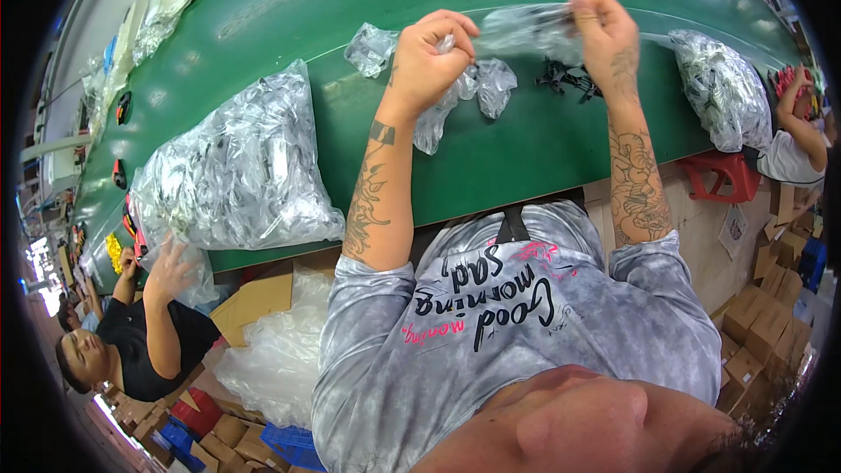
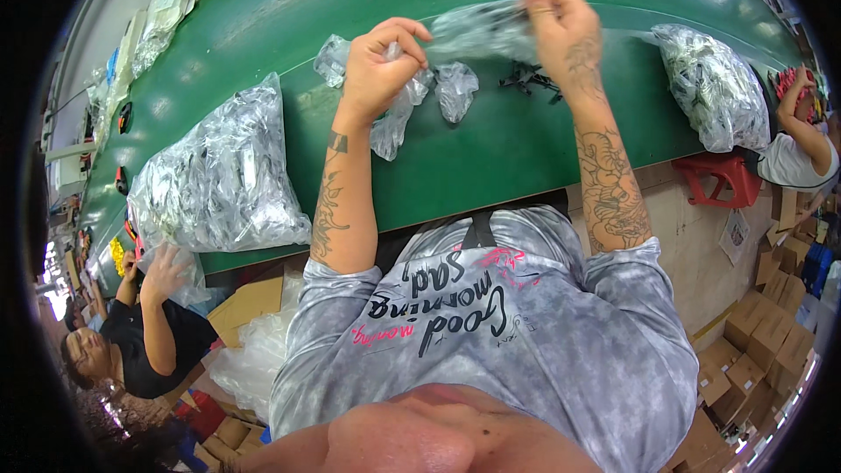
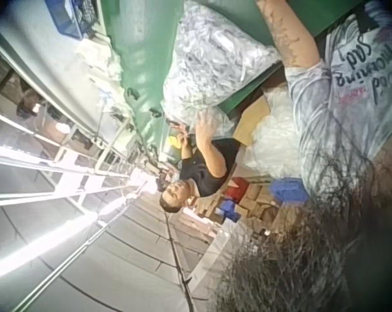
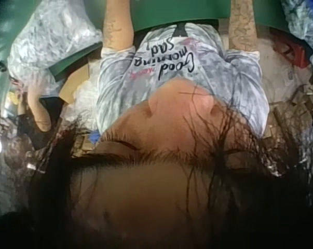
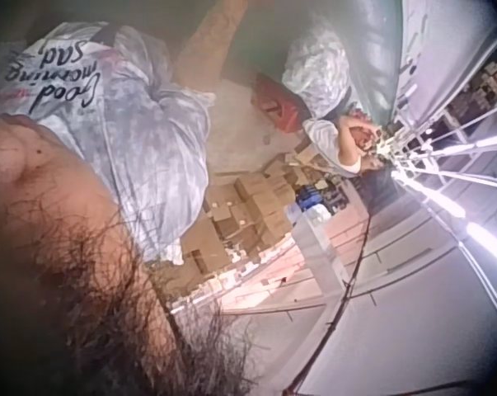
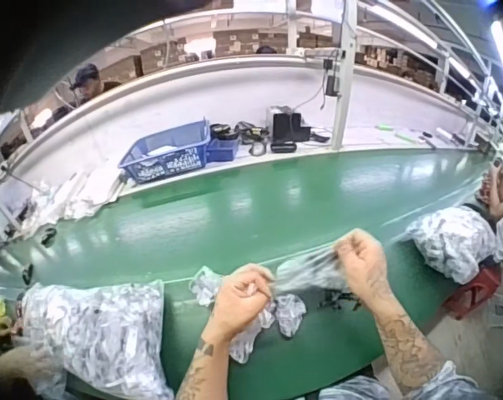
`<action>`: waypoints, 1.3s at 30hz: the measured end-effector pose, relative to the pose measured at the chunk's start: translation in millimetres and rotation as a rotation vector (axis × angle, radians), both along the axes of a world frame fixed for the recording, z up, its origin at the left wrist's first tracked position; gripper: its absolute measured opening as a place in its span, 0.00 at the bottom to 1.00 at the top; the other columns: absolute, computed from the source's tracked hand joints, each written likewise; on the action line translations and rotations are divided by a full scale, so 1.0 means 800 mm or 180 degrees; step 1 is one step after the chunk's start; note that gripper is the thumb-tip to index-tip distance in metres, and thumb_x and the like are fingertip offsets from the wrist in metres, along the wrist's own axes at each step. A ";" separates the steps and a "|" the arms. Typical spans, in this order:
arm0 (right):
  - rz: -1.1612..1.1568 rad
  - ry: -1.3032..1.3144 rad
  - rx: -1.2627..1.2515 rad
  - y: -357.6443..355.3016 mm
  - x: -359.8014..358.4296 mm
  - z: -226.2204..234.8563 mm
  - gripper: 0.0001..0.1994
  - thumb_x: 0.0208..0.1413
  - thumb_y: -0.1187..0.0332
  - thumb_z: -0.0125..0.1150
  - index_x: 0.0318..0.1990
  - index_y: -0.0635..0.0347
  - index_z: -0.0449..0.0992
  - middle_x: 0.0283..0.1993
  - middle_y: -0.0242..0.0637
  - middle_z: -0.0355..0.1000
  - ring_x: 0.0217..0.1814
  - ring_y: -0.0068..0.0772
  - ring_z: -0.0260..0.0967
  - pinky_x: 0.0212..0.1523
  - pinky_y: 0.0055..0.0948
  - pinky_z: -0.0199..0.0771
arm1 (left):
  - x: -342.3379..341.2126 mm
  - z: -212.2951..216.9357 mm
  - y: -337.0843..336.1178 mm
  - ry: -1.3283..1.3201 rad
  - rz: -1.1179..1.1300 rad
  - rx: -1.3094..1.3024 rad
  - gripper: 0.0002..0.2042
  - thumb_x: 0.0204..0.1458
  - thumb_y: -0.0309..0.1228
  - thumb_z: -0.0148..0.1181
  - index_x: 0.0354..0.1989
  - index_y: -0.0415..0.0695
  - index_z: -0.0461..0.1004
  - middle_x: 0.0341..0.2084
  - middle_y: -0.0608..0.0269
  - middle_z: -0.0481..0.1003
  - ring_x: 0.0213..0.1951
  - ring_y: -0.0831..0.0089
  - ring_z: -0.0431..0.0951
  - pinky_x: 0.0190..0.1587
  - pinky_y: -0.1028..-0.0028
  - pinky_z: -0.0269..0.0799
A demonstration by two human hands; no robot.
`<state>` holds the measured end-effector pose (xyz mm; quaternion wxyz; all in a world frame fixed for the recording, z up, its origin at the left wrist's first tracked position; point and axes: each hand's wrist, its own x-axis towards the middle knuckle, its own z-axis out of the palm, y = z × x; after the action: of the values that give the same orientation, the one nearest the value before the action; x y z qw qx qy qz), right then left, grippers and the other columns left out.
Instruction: The person assembles small electronic components by hand, placing plastic components into an electronic housing, then bagging the assembled unit into a plastic bag from a cardboard box.
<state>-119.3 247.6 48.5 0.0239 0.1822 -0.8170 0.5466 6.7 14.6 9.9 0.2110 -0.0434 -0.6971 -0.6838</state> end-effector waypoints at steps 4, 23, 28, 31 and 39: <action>-0.0683 0.1308 0.0197 0.040 -0.011 0.025 0.12 0.62 0.60 0.66 0.38 0.61 0.83 0.34 0.35 0.78 0.36 0.28 0.75 0.40 0.29 0.74 | -0.002 -0.011 0.003 -0.0424 -0.0116 -0.0122 0.06 0.44 0.14 0.55 0.26 0.36 0.78 0.34 0.59 0.78 0.32 0.77 0.75 0.35 0.77 0.72; 0.1956 0.1057 0.0328 -0.093 0.079 0.046 0.12 0.58 0.68 0.67 0.48 0.61 0.81 0.41 0.41 0.82 0.39 0.33 0.79 0.39 0.30 0.78 | -0.001 -0.013 -0.009 -0.0045 -0.0397 0.2380 0.21 0.56 0.43 0.69 0.47 0.41 0.71 0.36 0.58 0.76 0.38 0.73 0.78 0.36 0.72 0.78; 0.1390 0.0510 0.0755 -0.060 0.068 0.031 0.18 0.58 0.61 0.68 0.52 0.61 0.77 0.45 0.46 0.79 0.49 0.47 0.77 0.50 0.40 0.77 | 0.003 0.007 -0.033 0.0414 0.0410 0.2580 0.09 0.49 0.12 0.52 0.29 0.42 0.68 0.30 0.56 0.75 0.35 0.65 0.82 0.37 0.68 0.81; 0.1379 0.0888 0.2026 -0.053 0.082 -0.013 0.16 0.59 0.60 0.64 0.49 0.60 0.78 0.48 0.45 0.76 0.58 0.49 0.73 0.59 0.42 0.73 | 0.010 0.019 -0.028 0.0108 0.0246 0.2094 0.10 0.46 0.12 0.48 0.33 0.38 0.71 0.31 0.56 0.75 0.30 0.68 0.78 0.32 0.71 0.76; 0.1012 0.0140 0.0430 -0.073 0.047 0.002 0.09 0.54 0.67 0.72 0.39 0.61 0.82 0.33 0.37 0.82 0.34 0.29 0.79 0.41 0.26 0.79 | -0.001 -0.004 0.000 -0.1011 -0.0136 0.0517 0.17 0.61 0.42 0.64 0.44 0.38 0.78 0.27 0.67 0.76 0.26 0.83 0.71 0.29 0.80 0.66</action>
<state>-82.0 189.3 50.3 -0.0573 0.3222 -0.8120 0.4832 5.7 14.8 7.0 0.0865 0.0675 -0.6630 -0.7405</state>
